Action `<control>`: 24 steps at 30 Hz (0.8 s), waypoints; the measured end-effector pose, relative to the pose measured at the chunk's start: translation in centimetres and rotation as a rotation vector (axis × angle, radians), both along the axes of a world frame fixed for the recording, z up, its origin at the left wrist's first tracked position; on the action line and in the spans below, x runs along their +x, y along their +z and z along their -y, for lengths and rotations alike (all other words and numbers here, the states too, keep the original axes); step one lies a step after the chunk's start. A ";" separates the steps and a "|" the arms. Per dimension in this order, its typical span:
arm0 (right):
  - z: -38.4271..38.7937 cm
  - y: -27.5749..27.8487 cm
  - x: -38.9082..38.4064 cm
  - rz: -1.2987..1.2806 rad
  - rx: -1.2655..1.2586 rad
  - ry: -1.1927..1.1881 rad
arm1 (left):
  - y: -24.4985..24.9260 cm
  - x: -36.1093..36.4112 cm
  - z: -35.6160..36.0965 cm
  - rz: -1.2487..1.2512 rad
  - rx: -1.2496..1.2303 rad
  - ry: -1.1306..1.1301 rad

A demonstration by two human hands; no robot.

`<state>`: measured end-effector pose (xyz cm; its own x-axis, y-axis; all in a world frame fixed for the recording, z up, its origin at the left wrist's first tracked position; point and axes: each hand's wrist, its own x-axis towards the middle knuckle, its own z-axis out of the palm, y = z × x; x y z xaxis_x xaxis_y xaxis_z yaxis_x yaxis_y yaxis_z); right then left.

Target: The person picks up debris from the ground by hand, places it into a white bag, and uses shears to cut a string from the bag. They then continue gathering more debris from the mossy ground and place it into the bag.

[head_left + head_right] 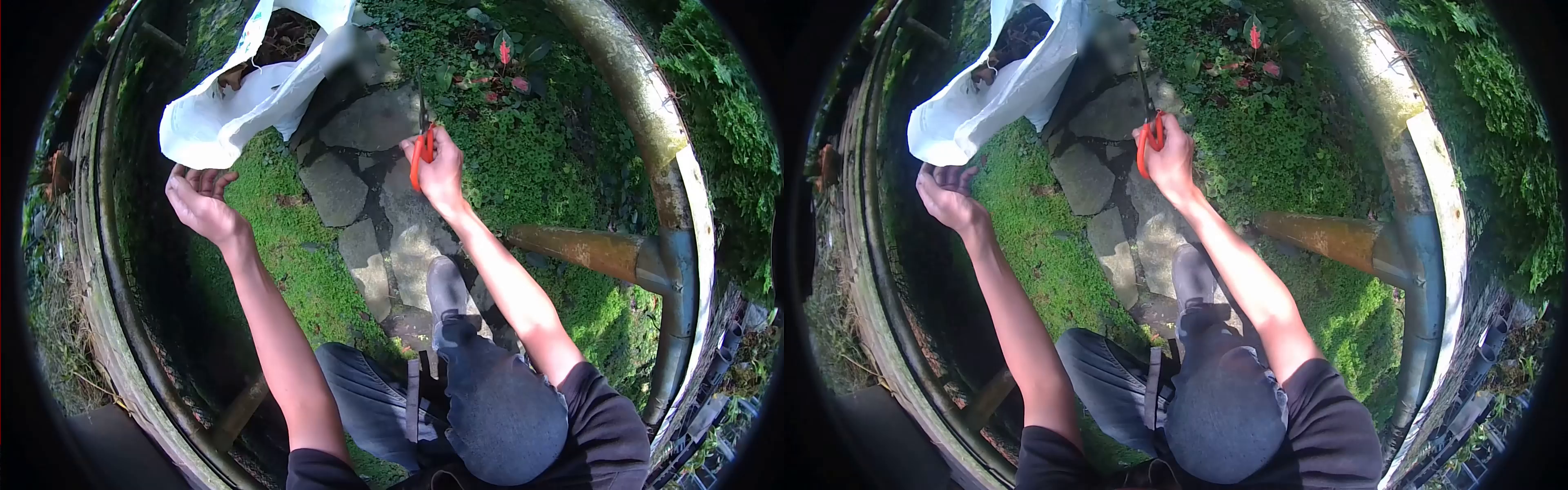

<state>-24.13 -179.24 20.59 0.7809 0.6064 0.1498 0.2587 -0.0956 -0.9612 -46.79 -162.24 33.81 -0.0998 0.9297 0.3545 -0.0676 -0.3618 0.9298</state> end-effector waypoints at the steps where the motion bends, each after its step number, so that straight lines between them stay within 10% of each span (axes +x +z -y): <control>1: 0.8 -1.6 -0.5 -0.016 -0.143 0.020 | -1.9 0.6 1.2 0.001 -0.011 0.055; 6: 3.1 -10.9 -2.9 -0.027 -0.469 0.299 | -15.7 2.5 6.5 -0.545 -0.355 -0.115; 11: 3.1 -10.1 -2.0 -0.067 -0.386 0.530 | -25.4 4.0 8.2 -1.103 -0.202 -0.369; 19: -0.3 -9.3 12.8 0.146 -0.751 -0.135 | -27.9 5.3 9.2 -1.349 -0.580 -0.665; 24: -1.3 -14.0 19.6 0.267 -0.834 -0.134 | -27.4 6.8 8.9 -1.521 -0.680 -0.712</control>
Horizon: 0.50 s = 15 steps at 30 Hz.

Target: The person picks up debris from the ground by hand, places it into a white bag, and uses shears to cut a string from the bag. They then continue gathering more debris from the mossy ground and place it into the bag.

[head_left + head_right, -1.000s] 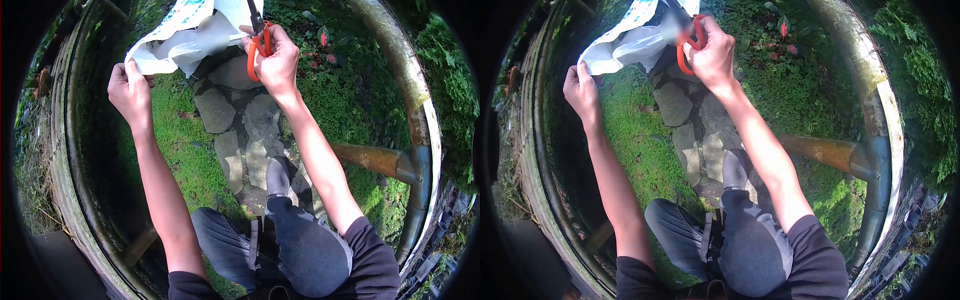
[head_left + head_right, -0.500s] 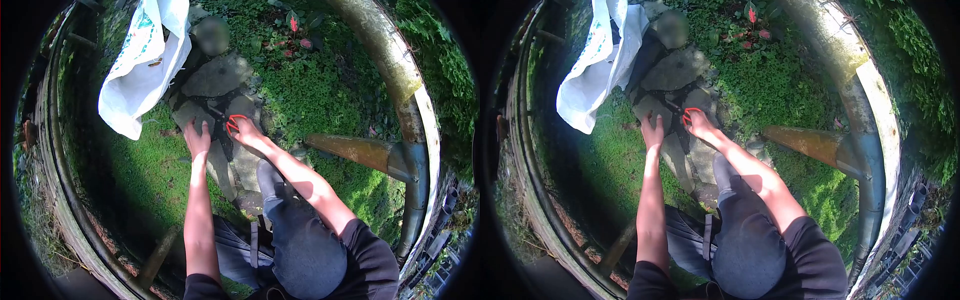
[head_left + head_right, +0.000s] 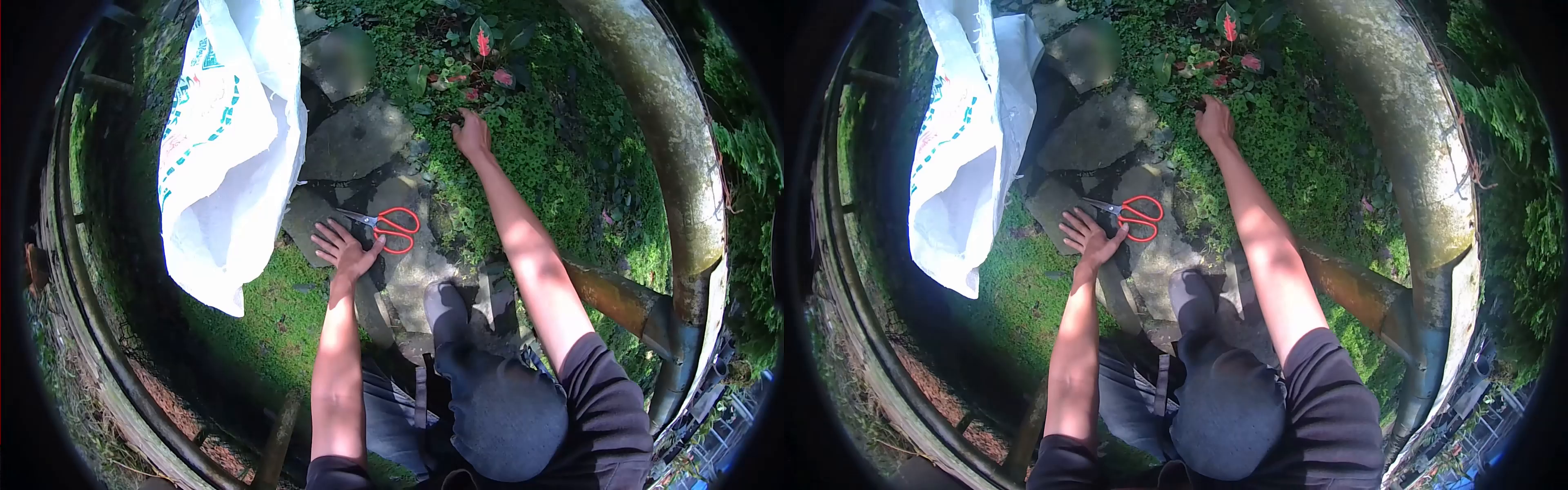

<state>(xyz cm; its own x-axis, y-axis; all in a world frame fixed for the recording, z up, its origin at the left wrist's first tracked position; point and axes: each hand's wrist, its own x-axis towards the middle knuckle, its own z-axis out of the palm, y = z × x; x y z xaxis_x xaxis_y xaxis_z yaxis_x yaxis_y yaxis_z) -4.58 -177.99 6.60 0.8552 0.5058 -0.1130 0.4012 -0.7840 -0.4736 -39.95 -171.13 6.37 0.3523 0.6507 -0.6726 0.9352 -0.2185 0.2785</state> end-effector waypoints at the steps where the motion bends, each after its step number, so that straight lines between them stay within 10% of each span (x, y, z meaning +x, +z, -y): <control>1: -0.1 -0.9 0.1 0.011 0.014 0.039 | 0.1 0.1 0.0 -0.026 -0.024 -0.001; 7: -2.0 -3.1 0.8 -0.003 -0.109 0.117 | 0.3 1.0 -0.9 -0.144 -0.102 -0.024; 15: -1.7 -3.5 2.0 0.020 0.322 -0.081 | 1.4 1.0 -1.7 -0.093 -0.219 0.027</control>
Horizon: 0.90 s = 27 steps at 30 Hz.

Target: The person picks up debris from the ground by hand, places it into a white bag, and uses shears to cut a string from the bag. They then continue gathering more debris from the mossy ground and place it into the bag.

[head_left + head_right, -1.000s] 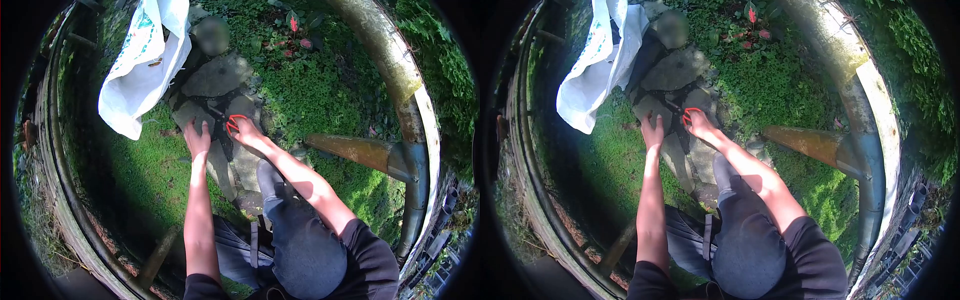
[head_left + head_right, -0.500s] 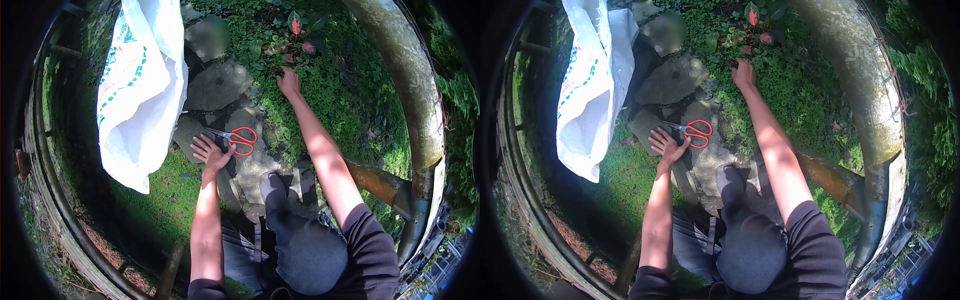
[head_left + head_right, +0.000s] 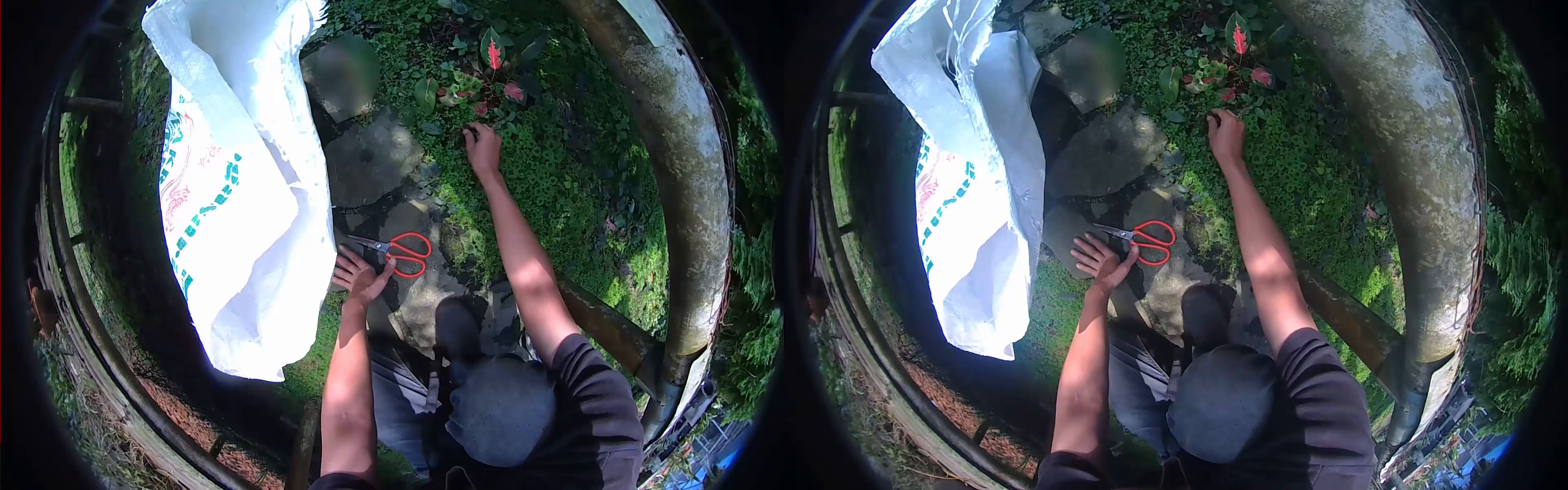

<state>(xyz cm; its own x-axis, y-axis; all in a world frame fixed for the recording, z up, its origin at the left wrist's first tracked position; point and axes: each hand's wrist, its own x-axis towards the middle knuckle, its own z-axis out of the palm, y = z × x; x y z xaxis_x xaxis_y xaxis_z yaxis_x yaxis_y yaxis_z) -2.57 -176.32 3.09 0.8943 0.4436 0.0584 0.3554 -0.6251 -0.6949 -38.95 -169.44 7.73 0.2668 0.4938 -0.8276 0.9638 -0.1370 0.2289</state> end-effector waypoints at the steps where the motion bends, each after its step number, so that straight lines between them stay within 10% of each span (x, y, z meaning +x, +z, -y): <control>1: 0.1 0.2 0.1 -0.027 0.016 0.011 | -0.1 0.0 0.0 -0.006 -0.004 0.000; 13: -1.1 -0.5 -0.9 0.023 -0.296 0.374 | -0.7 -0.1 0.1 -0.043 0.026 -0.024; 27: 1.7 -3.2 3.2 -0.492 0.123 -0.146 | -0.9 -0.1 -0.1 -0.064 0.023 -0.027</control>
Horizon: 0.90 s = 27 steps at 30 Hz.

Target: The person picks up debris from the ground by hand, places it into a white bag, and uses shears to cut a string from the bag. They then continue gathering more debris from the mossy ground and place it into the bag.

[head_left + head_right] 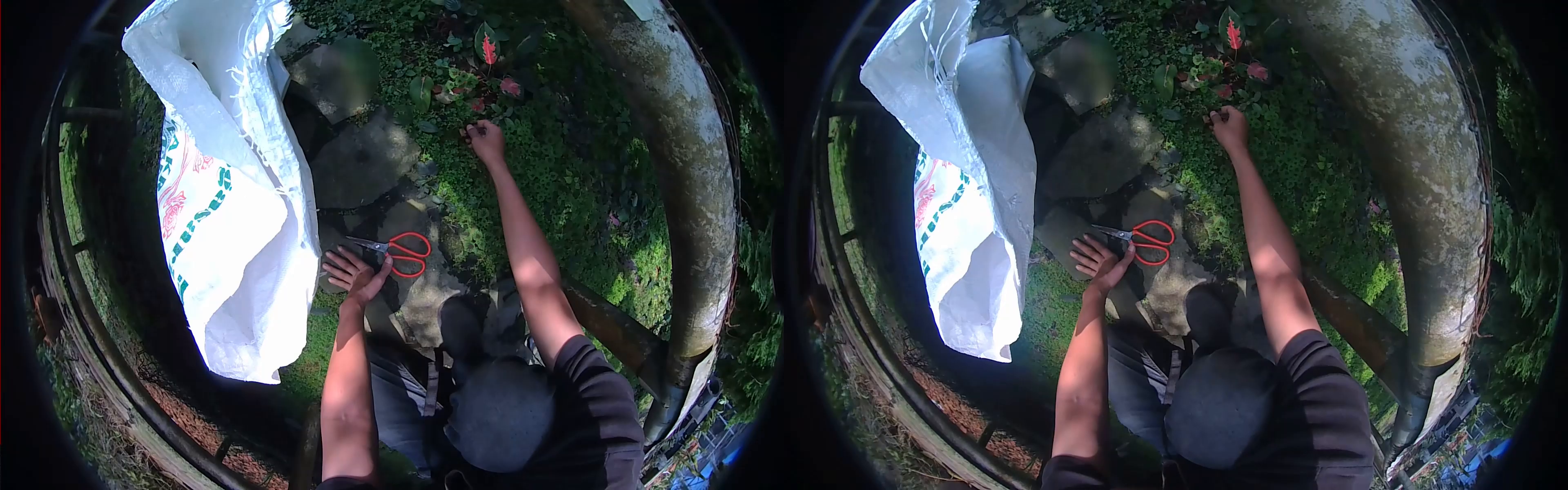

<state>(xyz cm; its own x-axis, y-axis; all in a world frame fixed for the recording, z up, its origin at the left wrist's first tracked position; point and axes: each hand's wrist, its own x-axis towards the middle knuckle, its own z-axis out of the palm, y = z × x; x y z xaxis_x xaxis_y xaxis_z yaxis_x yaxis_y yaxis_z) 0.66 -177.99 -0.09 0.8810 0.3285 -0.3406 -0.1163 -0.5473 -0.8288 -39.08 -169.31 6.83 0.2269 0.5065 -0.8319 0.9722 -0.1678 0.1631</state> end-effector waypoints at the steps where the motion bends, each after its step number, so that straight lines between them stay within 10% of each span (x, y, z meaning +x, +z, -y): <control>1: -0.7 1.5 -0.4 0.101 -0.044 0.079 | 0.1 0.0 0.0 0.002 -0.002 0.000; 11: -4.6 1.1 -2.7 0.452 -0.366 0.408 | -0.6 -0.2 0.1 -0.007 0.017 -0.012; 21: 1.6 2.1 -2.8 -0.165 0.387 -0.419 | -0.7 -0.4 0.1 0.046 0.004 0.023; 27: 1.7 4.3 -2.9 -0.216 0.457 -0.379 | -0.4 -0.2 0.2 0.059 0.023 0.035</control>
<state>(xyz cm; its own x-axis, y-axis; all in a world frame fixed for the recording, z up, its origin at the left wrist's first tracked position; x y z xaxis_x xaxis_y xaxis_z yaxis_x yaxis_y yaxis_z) -2.20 -179.72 4.22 0.8919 0.1612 -0.4225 -0.4232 -0.0312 -0.9055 -39.32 -169.47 6.46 0.2576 0.5336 -0.8055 0.9662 -0.1385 0.2172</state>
